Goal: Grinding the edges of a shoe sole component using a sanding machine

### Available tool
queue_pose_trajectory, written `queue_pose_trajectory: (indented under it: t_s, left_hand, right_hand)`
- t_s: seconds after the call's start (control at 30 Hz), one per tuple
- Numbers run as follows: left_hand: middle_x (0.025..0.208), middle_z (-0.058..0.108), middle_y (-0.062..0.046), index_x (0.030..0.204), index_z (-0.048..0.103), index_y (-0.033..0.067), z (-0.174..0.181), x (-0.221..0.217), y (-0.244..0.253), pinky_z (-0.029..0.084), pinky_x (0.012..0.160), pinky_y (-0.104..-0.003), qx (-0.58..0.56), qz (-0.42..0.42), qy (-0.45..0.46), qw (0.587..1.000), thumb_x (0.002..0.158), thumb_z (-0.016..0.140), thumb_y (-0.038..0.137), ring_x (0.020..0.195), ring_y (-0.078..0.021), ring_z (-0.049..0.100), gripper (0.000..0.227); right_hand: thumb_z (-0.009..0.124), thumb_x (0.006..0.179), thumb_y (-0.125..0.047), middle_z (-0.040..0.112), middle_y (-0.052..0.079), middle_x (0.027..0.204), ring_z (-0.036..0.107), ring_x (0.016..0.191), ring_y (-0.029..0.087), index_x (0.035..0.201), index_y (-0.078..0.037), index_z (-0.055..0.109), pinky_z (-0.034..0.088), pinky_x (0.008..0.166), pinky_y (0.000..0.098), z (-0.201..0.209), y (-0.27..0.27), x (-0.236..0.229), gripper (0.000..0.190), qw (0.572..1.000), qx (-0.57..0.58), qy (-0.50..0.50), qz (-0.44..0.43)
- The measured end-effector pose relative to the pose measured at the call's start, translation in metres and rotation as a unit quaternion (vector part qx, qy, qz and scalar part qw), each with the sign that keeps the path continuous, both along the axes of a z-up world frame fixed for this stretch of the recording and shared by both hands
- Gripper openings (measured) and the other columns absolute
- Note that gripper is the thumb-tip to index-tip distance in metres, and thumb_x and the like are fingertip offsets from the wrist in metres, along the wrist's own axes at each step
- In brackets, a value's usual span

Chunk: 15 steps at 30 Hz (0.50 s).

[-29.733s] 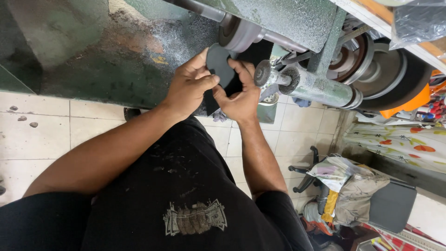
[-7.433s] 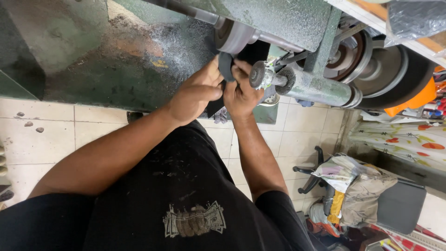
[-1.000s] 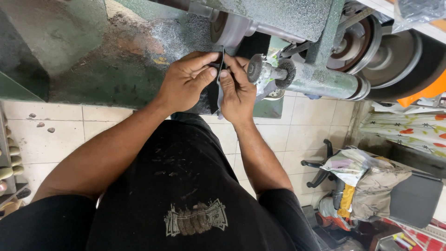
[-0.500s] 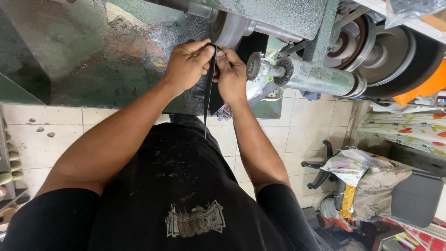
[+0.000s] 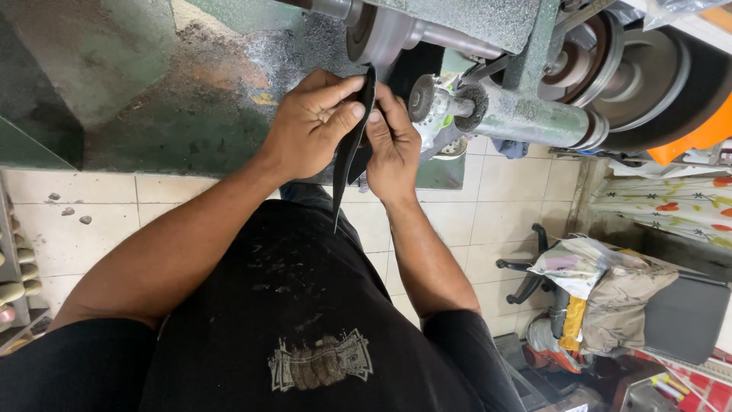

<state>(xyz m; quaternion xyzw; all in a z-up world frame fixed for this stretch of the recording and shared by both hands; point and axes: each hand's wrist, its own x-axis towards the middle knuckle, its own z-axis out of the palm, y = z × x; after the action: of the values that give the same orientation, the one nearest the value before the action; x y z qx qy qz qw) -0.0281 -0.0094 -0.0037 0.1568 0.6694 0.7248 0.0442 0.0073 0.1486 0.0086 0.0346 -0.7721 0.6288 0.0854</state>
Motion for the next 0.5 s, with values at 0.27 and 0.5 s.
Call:
queue_pose_trajectory:
  t_s: [0.27, 0.5]
  left_hand:
    - [0.098, 0.067, -0.003, 0.145, 0.052, 0.0028, -0.009, -0.012, 0.005, 0.062, 0.068, -0.026, -0.024, -0.024, -0.178, 0.983, 0.103, 0.059, 0.026, 0.083, -0.0142, 0.067, 0.049]
    - [0.072, 0.065, 0.001, 0.117, 0.074, 0.0083, -0.013, -0.038, 0.016, 0.05, 0.047, -0.02, 0.02, 0.02, -0.235, 0.972, 0.104, 0.058, 0.022, 0.058, -0.0071, 0.057, 0.025]
  right_hand:
    - [0.053, 0.11, -0.032, 0.063, 0.0, 0.086, 0.053, 0.064, 0.007, 0.137, -0.015, 0.063, 0.047, 0.051, 0.0237, -0.007, -0.005, -0.013, 0.034, 0.99, -0.053, -0.132, 0.006]
    - [0.05, 0.106, -0.028, 0.064, 0.004, 0.074, 0.06, 0.07, 0.013, 0.099, -0.009, 0.065, 0.054, 0.066, 0.0279, -0.023, -0.008, -0.048, 0.025, 0.986, -0.077, -0.145, -0.007]
